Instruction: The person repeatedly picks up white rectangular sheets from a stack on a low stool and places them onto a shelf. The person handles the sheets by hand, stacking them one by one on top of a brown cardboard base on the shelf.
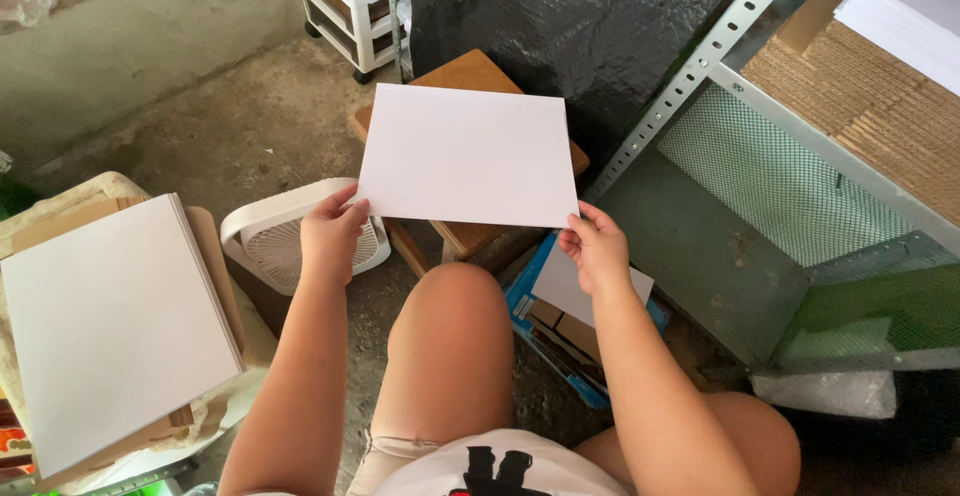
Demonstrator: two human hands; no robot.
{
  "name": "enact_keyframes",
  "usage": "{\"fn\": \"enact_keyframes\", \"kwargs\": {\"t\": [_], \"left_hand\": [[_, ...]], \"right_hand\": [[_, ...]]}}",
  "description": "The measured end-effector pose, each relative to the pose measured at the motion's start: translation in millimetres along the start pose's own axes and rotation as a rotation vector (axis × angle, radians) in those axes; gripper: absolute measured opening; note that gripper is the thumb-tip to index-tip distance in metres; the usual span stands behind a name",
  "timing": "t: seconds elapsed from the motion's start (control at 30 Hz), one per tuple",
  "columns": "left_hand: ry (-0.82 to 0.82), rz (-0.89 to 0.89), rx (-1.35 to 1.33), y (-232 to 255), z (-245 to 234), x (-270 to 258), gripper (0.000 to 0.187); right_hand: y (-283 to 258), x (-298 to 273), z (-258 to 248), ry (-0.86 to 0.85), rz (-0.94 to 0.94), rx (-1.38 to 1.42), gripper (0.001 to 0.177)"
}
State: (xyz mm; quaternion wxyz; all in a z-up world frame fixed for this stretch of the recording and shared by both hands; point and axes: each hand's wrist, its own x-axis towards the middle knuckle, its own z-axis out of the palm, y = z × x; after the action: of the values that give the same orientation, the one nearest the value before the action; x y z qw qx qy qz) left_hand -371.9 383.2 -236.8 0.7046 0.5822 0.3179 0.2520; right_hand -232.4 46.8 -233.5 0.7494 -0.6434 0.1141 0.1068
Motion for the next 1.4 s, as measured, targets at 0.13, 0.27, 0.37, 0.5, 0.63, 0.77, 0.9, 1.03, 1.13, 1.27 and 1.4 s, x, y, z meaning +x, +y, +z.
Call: {"fn": "enact_keyframes", "kwargs": {"t": [0.13, 0.27, 0.37, 0.5, 0.63, 0.77, 0.9, 1.03, 1.13, 1.27, 1.4], "left_hand": [[-0.005, 0.006, 0.006, 12, 0, -13, 0.044], [-0.003, 0.005, 0.028, 2, -1, -6, 0.043], [-0.009, -0.004, 0.016, 0, -2, -4, 0.042], [0.01, -0.045, -0.008, 1, -2, -3, 0.035], [0.018, -0.068, -0.018, 6, -1, -10, 0.035], [-0.006, -0.047, -0.05, 18, 1, -23, 0.03], [-0.033, -0.007, -0.051, 37, 5, -42, 0.028], [-0.073, 0.016, -0.034, 57, 11, -60, 0.027], [-0.136, 0.069, -0.039, 66, 18, -71, 0.028], [-0.21, 0.112, -0.111, 73, 36, -85, 0.03], [-0.251, -0.047, -0.053, 119, 64, -120, 0.025]], "right_hand": [[4, 5, -6, -0.05, -0.006, 0.005, 0.044], [13, 14, -13, -0.083, -0.002, 0.011, 0.044], [19, 21, -18, -0.095, 0.003, 0.023, 0.043], [18, 16, -21, -0.106, -0.002, 0.034, 0.043], [12, 3, -26, -0.106, 0.0, 0.032, 0.043], [-3, -18, -37, -0.125, -0.01, 0.083, 0.044], [-32, -55, -48, -0.123, -0.052, 0.1, 0.046], [-48, -82, -71, -0.098, -0.095, 0.113, 0.046], [-65, -109, -86, -0.102, -0.172, 0.159, 0.049], [-72, -130, -116, -0.088, -0.283, 0.211, 0.05], [-99, -163, -136, -0.013, -0.367, 0.195, 0.051]]}}
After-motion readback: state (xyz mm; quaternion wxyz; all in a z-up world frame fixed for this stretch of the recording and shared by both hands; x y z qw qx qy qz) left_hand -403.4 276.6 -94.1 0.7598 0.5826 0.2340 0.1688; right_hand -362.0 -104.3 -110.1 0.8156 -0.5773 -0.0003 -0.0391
